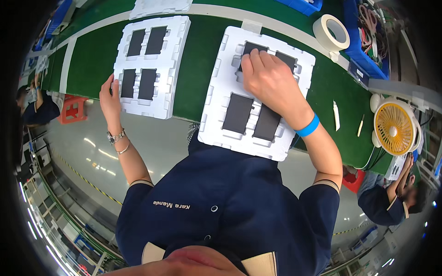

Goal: The worker is manually attaching small components to larger rectangular hardware parts on a factory assembly line.

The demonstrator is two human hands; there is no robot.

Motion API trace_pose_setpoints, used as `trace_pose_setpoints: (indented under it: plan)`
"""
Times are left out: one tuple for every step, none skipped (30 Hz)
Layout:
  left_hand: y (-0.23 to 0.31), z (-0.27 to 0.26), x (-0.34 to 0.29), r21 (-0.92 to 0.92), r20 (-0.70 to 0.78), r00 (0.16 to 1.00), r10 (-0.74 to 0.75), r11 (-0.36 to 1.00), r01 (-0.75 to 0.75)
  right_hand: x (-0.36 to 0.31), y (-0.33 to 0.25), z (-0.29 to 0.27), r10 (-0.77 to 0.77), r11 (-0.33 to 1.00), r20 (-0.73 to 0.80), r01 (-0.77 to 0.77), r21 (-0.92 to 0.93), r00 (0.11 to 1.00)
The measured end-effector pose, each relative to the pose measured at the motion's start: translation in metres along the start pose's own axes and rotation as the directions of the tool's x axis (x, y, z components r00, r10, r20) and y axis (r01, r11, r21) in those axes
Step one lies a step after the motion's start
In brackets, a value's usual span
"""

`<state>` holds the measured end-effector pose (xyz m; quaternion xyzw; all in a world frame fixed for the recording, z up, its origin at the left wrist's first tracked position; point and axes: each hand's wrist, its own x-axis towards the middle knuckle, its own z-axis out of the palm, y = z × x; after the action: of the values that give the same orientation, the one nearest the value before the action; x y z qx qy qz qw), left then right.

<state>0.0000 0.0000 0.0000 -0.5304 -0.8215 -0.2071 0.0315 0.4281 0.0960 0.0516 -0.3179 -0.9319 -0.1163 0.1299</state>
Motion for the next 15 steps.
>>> trace_pose_setpoints:
  plan:
    - [0.009,0.000,-0.002,0.057,-0.113,0.990,0.079,0.996,-0.073,0.001,0.004,0.000,-0.002,1.000,-0.041,0.002,-0.004,0.999]
    - [0.021,-0.001,-0.005,0.121,-0.221,0.962,0.162,0.983,-0.138,0.003,0.008,0.000,-0.004,1.000,-0.081,0.003,-0.008,0.997]
    - [0.044,-0.011,-0.012,-0.105,-0.173,0.980,0.103,0.987,-0.122,0.001,0.013,-0.002,0.005,1.000,-0.157,-0.004,0.005,0.988]
    - [0.074,-0.018,-0.023,-0.343,-0.111,0.993,0.050,0.935,-0.085,0.000,0.018,-0.005,0.008,1.000,-0.223,-0.008,0.000,0.975]
    - [0.103,-0.025,-0.036,-0.556,-0.032,0.999,0.007,0.831,-0.024,-0.003,0.021,-0.009,0.008,1.000,-0.284,-0.008,-0.001,0.959]
    - [0.124,-0.029,-0.050,-0.736,0.152,0.977,0.147,0.676,0.012,-0.006,0.014,-0.015,0.036,0.999,-0.324,-0.033,0.015,0.945]
    - [0.147,-0.032,-0.060,-0.861,0.287,0.903,0.321,0.499,0.096,-0.006,0.005,-0.025,0.007,1.000,-0.382,0.000,0.019,0.924]
    - [0.170,-0.034,-0.071,-0.890,0.418,0.823,0.384,0.354,0.287,-0.003,-0.007,-0.036,-0.024,0.999,-0.443,0.041,0.029,0.896]
    - [0.193,-0.034,-0.080,-0.851,0.520,0.717,0.464,0.213,0.480,-0.002,-0.019,-0.045,-0.049,0.996,-0.501,0.081,0.043,0.864]
    - [0.211,-0.026,-0.090,-0.824,0.534,0.722,0.439,0.080,0.561,-0.007,-0.032,-0.052,-0.055,0.995,-0.514,0.087,0.038,0.856]
    - [0.225,-0.017,-0.098,-0.777,0.550,0.720,0.424,-0.057,0.627,-0.014,-0.043,-0.054,-0.058,0.996,-0.523,0.085,0.028,0.851]
    - [0.235,-0.016,-0.097,-0.734,0.582,0.699,0.416,-0.102,0.672,-0.019,-0.051,-0.049,-0.088,0.994,-0.548,0.108,0.005,0.832]
    - [0.246,-0.017,-0.091,-0.685,0.613,0.674,0.412,-0.148,0.713,-0.024,-0.053,-0.050,-0.088,0.992,-0.503,0.119,0.030,0.860]
    - [0.253,-0.016,-0.086,-0.631,0.643,0.646,0.410,-0.193,0.751,-0.029,-0.053,-0.051,-0.090,0.990,-0.456,0.130,0.057,0.886]
    - [0.253,-0.011,-0.085,-0.694,0.586,0.669,0.457,-0.144,0.706,-0.033,-0.052,-0.053,0.004,0.979,-0.424,0.084,0.187,0.906]
